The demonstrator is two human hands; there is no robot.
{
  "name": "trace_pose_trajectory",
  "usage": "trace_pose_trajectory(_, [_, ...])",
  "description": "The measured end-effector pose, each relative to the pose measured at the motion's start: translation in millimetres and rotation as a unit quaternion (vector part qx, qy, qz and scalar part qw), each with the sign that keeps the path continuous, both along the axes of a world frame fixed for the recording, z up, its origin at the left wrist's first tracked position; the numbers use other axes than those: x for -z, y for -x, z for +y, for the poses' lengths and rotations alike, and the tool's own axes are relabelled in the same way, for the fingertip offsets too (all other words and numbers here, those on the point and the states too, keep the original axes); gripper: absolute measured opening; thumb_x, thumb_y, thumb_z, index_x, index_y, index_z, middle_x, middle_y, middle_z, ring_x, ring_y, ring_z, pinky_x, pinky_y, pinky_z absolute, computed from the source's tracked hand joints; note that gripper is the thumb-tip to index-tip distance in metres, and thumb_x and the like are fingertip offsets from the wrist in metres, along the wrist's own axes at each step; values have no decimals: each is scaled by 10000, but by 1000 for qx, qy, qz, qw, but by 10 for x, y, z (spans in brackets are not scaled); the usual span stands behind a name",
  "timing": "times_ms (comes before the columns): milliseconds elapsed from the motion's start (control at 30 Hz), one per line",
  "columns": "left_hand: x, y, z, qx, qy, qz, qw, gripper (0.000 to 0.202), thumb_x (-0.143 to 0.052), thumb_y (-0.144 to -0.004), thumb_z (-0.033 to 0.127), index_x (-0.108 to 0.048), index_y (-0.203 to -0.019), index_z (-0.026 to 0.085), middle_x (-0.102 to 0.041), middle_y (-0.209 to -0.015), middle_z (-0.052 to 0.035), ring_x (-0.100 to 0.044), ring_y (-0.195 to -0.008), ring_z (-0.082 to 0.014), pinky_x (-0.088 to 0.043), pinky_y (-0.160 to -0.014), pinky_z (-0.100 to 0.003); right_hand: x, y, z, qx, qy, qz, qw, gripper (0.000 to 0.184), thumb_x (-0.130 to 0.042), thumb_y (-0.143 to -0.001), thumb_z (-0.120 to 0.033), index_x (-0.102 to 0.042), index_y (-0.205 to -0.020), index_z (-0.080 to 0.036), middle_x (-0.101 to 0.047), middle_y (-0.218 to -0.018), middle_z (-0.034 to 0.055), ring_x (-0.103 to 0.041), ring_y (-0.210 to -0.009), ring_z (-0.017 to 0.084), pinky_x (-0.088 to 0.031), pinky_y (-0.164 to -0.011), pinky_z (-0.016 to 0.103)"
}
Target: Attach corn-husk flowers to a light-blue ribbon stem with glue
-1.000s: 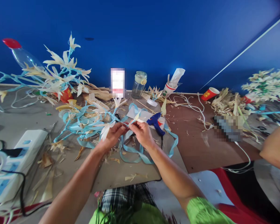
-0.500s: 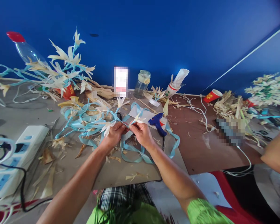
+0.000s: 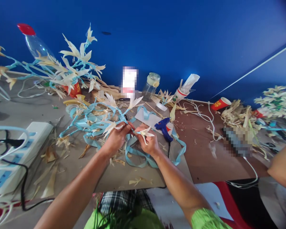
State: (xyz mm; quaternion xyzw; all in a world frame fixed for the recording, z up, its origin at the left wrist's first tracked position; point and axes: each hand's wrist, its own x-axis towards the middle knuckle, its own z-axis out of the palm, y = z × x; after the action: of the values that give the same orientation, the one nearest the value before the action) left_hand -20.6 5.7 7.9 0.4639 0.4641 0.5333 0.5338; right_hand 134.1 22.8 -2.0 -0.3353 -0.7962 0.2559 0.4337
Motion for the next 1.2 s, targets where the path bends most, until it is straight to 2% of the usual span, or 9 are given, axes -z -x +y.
trace_pose_trajectory(100, [-58, 23, -5, 15, -29, 53, 998, 241, -537, -816, 378, -630, -732, 172, -590, -694, -1, -527, -664, -134, -423, -671, -249, 16, -15, 14, -32, 24, 36, 999, 184, -507, -874, -239, -619, -735, -196, -618, -744, 49, -578, -720, 161, -459, -683, 291])
trace_pose_trajectory(267, [-50, 28, -11, 49, -34, 58, 997, 255, -526, -829, 377, -636, -753, 160, -542, -614, 14, -496, -604, -127, -403, -611, -248, 35, -9, 22, -53, 93, 80, 991, 181, -556, -850, -309, -632, -722, -206, -611, -733, 34, -569, -681, 158, -464, -653, 294])
trace_pose_trajectory(400, [-4, 27, -5, 39, -55, 70, 995, 261, -503, -850, 366, -646, -766, 165, -547, -641, 7, -503, -628, -130, -415, -634, -254, 54, 18, 23, -53, 178, 132, 974, 151, -585, -827, -329, -630, -750, -207, -597, -703, 11, -543, -635, 141, -445, -613, 270])
trace_pose_trajectory(533, [38, 9, 18, 28, -41, 79, 996, 249, -522, -831, 367, -669, -836, 165, -573, -659, -7, -523, -634, -144, -422, -620, -261, 74, 42, 34, -44, 220, 139, 965, 144, -593, -819, -297, -620, -715, -201, -603, -669, -5, -540, -632, 135, -434, -625, 260])
trace_pose_trajectory(667, [52, -26, 15, 11, -11, 54, 998, 363, -534, -815, 394, -661, -1026, 127, -634, -737, -35, -559, -690, -158, -442, -675, -275, 71, 49, 47, -42, 223, 144, 963, 126, -600, -809, -282, -620, -717, -198, -607, -673, -9, -550, -649, 138, -436, -652, 261])
trace_pose_trajectory(767, [48, -55, -9, 24, 13, 20, 999, 426, -537, -811, 434, -649, -1076, 118, -665, -839, -58, -582, -762, -166, -455, -748, -287, 62, 39, 62, -21, 207, 134, 969, 150, -581, -819, -305, -612, -720, -196, -599, -677, -10, -542, -659, 136, -435, -673, 261])
trace_pose_trajectory(967, [29, -160, -49, 34, 18, -62, 997, 380, -647, -731, 420, -658, -1010, 162, -668, -898, -53, -601, -837, -173, -462, -802, -285, 99, -2, 84, 56, 193, 127, 971, 183, -557, -821, -361, -604, -776, -190, -584, -721, 0, -525, -671, 137, -437, -650, 258])
trace_pose_trajectory(1100, [20, -218, -50, 40, 55, -109, 992, 383, -672, -711, 406, -647, -995, 151, -668, -860, -49, -602, -774, -159, -468, -748, -267, 74, 21, 65, 55, 208, 119, 969, 193, -533, -826, -363, -607, -777, -191, -612, -747, 15, -523, -628, 138, -443, -596, 260])
trace_pose_trajectory(1200, [37, -224, -38, 44, 48, -113, 992, 368, -701, -684, 348, -643, -984, 143, -653, -823, -38, -588, -759, -144, -456, -733, -249, 23, 49, 49, 51, 191, 115, 974, 173, -531, -819, -337, -605, -754, -196, -613, -718, 12, -549, -673, 153, -461, -661, 272])
